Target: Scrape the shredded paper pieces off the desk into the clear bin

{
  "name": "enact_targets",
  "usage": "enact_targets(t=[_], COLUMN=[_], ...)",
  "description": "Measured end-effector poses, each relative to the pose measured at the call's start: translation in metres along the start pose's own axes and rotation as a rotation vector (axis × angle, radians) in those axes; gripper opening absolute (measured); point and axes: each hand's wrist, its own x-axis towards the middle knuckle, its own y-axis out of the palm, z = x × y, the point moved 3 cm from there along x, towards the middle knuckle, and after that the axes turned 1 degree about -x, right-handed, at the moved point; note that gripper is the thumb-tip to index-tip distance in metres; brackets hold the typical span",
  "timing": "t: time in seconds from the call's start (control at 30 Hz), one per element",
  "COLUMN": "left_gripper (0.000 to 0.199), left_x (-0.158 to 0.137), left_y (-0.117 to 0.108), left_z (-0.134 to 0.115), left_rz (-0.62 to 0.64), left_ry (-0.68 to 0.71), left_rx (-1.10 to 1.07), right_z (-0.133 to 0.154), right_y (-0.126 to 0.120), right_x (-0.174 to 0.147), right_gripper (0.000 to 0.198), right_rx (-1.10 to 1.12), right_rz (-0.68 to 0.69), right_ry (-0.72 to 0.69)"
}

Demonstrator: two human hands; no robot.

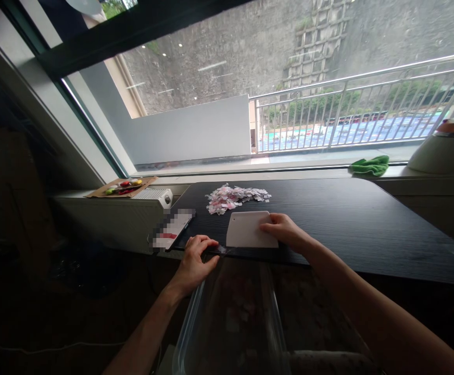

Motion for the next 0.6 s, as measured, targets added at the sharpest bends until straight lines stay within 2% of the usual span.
enact_targets(t=[0.3,0.6], left_gripper=[0.027,0.03], left_x=[0.0,-0.001], left_y=[0.001,0.001], left_z=[0.001,0.002], left_rz=[0.005,-0.001], left_ry=[0.003,0.006], left_rx=[-0.025,-0.045], right_z=[0.001,0.005], right_y=[0.0,0.012], right_x=[-0.009,0.002], right_gripper=[0.014,0.015], right_rx=[-0.011,-0.009], right_rz=[0.061,-0.011], right_ry=[0.038,-0.087])
